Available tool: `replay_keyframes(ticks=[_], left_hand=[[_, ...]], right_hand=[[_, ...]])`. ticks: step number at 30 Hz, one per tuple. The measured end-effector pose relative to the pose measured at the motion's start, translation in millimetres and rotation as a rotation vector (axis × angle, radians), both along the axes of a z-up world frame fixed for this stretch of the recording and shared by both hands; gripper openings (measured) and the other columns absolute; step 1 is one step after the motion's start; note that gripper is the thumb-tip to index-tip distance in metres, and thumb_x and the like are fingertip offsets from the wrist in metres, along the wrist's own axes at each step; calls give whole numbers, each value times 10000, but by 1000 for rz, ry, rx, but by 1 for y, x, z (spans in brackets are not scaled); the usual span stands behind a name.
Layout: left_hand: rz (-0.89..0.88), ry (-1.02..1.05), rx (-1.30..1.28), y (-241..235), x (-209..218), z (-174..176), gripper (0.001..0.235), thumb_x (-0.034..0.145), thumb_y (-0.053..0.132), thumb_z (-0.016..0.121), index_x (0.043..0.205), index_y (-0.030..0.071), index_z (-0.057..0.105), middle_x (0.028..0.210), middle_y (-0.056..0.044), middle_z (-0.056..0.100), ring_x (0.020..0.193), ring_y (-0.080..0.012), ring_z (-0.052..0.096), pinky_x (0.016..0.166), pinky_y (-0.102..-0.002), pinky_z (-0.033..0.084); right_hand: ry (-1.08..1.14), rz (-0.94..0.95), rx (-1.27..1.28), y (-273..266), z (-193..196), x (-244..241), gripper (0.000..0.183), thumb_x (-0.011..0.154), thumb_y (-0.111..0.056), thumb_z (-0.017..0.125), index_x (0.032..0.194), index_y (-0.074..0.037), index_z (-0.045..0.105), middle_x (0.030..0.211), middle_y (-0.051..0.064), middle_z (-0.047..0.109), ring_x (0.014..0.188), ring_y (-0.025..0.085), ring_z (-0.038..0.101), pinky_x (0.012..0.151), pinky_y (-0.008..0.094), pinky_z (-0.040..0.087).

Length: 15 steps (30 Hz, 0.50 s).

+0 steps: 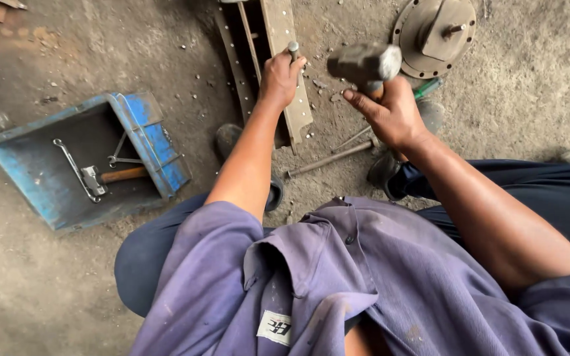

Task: The person uses a hammer and a punch to drive out rivets from brake shoes. They repeatedly strike the punch to remove the rivets, working on the brake shoes placed on the floor.

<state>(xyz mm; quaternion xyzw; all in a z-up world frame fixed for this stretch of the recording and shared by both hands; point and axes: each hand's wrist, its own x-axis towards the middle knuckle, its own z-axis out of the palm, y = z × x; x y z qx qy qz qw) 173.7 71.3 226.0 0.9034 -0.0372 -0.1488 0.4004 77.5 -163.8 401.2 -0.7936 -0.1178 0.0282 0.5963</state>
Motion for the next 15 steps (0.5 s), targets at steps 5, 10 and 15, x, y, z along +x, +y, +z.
replay_keyframes(ticks=[5, 10, 15], left_hand=[[19, 85, 64, -2, -4, -4, 328, 1029, 347, 581, 1114, 52, 697, 1020, -161, 758, 930, -295, 753, 846, -436, 604], [9, 92, 51, -3, -7, -9, 327, 1030, 333, 545, 1220, 90, 654, 1001, -137, 750, 899, -270, 747, 841, -430, 609], [13, 122, 97, -4, -1, -16, 311, 1050, 361, 528, 1075, 83, 665, 963, -106, 737, 872, -237, 738, 825, -431, 624]], right_hand=[[373, -46, -162, 4, 1, -7, 425, 1000, -292, 710, 1314, -8, 669, 849, 94, 679, 775, 176, 583, 755, 366, 521], [308, -45, -56, -2, -10, -8, 380, 1036, -312, 701, 1207, 25, 664, 778, 12, 629, 715, 110, 533, 680, 325, 489], [477, -75, -78, -6, -26, -9, 424, 1031, -369, 694, 835, -4, 603, 581, -27, 509, 554, 76, 470, 523, 302, 420]])
